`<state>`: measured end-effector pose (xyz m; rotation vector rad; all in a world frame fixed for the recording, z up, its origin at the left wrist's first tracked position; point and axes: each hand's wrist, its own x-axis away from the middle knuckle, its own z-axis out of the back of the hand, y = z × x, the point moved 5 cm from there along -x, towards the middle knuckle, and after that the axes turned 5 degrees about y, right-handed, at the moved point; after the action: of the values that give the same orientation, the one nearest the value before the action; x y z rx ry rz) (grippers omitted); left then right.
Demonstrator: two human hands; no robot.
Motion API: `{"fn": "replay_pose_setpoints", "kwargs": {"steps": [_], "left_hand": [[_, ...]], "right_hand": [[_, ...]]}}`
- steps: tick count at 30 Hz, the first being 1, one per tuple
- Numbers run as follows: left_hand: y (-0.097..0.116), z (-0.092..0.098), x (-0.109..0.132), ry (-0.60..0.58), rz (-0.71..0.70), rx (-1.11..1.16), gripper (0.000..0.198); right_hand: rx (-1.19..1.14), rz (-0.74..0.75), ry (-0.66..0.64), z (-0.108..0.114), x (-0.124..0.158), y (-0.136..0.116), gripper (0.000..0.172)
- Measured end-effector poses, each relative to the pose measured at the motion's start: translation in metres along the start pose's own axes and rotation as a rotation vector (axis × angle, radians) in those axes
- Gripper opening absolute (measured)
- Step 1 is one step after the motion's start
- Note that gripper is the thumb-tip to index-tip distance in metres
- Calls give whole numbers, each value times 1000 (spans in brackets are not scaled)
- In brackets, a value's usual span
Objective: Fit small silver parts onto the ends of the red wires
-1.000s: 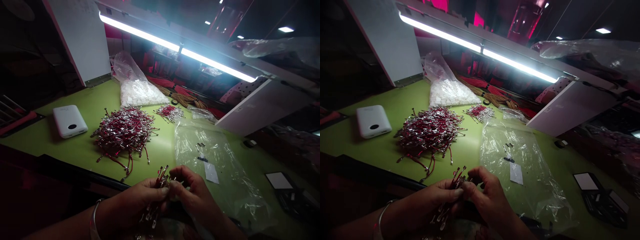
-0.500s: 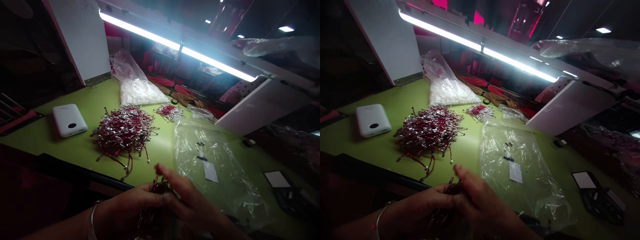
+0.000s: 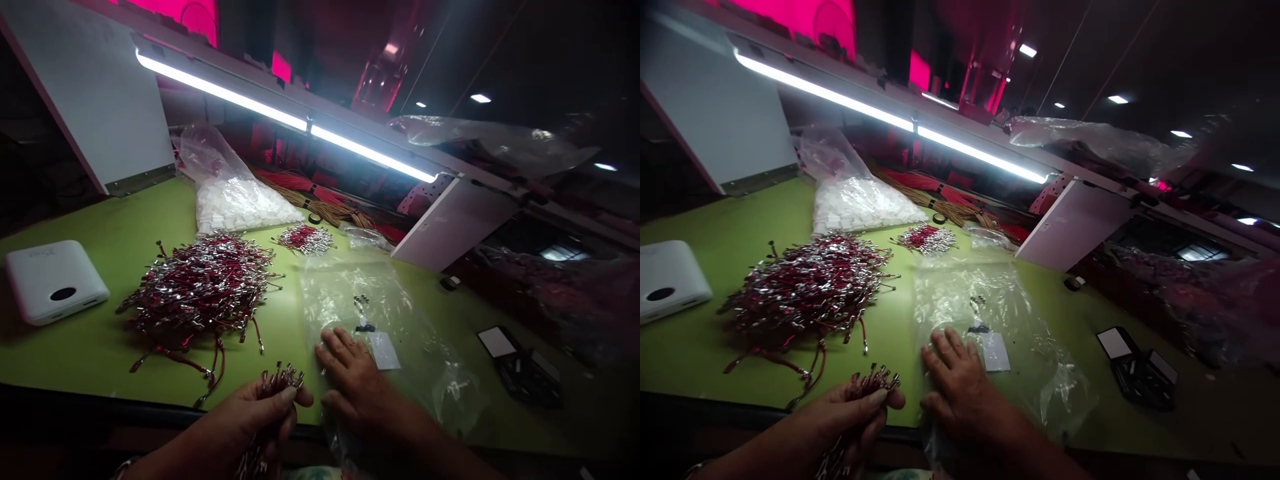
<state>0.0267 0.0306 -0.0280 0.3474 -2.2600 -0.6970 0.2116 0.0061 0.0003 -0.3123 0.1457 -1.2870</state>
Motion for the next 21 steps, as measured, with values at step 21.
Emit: {"fn": "replay_pose_setpoints", "kwargs": {"steps": [21], "left_hand": [[38,-21,-28,50,-163,-111,35]], "right_hand": [[-121,-325,298,48,-69,74,19]]}}
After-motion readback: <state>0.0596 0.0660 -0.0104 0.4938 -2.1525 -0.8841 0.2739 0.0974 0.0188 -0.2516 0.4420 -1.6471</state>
